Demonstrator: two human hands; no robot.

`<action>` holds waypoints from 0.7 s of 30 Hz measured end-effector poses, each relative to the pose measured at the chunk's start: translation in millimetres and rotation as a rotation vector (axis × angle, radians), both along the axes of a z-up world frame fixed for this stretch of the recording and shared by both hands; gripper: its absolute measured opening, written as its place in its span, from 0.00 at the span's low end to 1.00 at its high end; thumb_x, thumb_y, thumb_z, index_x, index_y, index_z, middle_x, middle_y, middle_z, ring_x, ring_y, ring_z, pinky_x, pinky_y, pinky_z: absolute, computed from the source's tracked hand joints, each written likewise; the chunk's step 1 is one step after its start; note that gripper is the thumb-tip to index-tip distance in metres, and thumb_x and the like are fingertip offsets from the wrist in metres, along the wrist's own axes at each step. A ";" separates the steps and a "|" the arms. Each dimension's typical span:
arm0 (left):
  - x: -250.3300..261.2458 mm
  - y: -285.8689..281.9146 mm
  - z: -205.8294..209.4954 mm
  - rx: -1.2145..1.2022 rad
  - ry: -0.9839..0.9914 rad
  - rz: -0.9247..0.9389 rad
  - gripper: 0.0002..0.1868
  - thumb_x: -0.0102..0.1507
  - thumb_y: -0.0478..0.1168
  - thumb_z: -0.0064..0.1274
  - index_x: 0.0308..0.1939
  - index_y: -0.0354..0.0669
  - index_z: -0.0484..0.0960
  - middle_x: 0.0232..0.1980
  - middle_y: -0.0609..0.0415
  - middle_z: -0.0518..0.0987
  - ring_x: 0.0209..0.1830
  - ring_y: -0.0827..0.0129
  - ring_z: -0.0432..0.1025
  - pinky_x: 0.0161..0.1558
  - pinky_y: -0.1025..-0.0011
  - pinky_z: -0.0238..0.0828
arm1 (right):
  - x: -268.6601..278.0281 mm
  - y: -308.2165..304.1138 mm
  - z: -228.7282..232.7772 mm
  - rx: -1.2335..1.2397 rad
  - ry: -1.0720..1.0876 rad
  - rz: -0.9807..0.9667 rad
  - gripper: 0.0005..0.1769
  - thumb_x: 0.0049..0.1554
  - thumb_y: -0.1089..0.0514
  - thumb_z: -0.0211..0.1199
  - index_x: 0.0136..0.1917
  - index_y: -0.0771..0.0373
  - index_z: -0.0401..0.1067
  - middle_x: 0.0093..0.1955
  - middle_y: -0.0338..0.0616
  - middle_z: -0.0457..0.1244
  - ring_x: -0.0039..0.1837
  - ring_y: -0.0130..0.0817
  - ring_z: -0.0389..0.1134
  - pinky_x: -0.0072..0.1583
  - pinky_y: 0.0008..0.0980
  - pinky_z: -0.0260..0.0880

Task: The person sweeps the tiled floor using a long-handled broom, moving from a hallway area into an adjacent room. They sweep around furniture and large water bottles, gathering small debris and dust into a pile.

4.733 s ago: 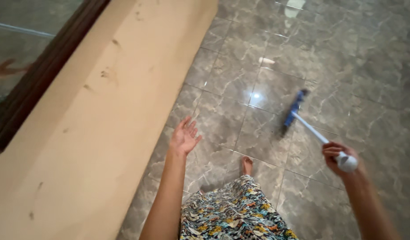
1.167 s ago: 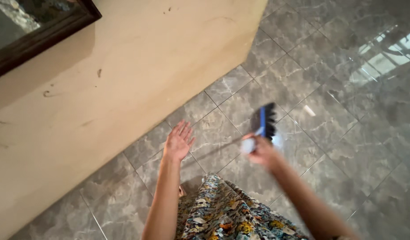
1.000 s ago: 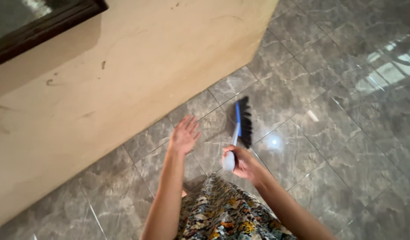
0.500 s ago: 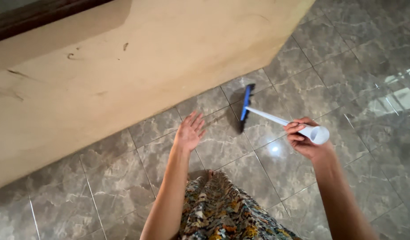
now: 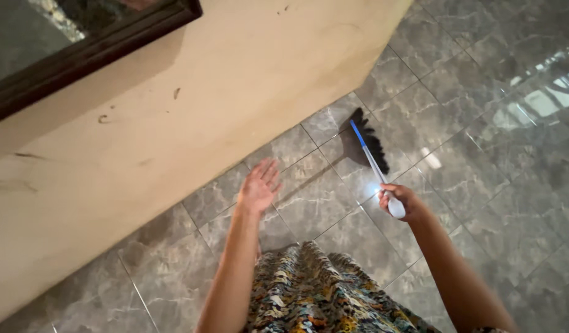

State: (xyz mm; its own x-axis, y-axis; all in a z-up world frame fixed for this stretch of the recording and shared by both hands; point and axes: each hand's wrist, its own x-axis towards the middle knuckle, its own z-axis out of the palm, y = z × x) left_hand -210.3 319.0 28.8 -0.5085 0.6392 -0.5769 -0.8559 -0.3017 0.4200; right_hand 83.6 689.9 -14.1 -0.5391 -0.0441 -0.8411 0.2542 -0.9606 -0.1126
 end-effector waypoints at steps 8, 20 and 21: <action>-68.6 -125.8 -38.8 -0.060 -0.059 0.014 0.33 0.65 0.54 0.45 0.75 0.58 0.66 0.79 0.62 0.64 0.81 0.64 0.52 0.75 0.52 0.40 | -77.4 -179.9 24.3 0.475 -0.045 0.507 0.09 0.58 0.57 0.58 0.39 0.64 0.66 0.33 0.45 0.61 0.33 0.33 0.63 0.36 0.33 0.67; -80.9 -173.2 -54.3 -0.052 -0.132 0.086 0.32 0.64 0.53 0.49 0.73 0.60 0.69 0.81 0.60 0.61 0.82 0.60 0.48 0.75 0.50 0.41 | -115.7 -203.6 160.8 -0.247 0.106 0.323 0.32 0.62 0.61 0.52 0.70 0.90 0.52 0.36 0.49 0.60 0.29 0.22 0.61 0.23 0.15 0.62; -81.8 -169.5 -54.5 -0.029 -0.128 0.076 0.33 0.63 0.53 0.49 0.73 0.60 0.69 0.81 0.60 0.61 0.82 0.61 0.48 0.74 0.49 0.41 | -104.9 -185.3 166.8 -0.292 0.147 0.300 0.37 0.60 0.61 0.49 0.73 0.92 0.45 0.38 0.54 0.60 0.29 0.22 0.62 0.22 0.13 0.62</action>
State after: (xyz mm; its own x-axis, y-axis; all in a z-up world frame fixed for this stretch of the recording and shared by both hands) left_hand -292.1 149.5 -25.8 -0.4758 0.5841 -0.6575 -0.8782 -0.3570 0.3183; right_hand -21.3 504.6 152.7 -0.5793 -0.4410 -0.6855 0.5279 -0.8438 0.0967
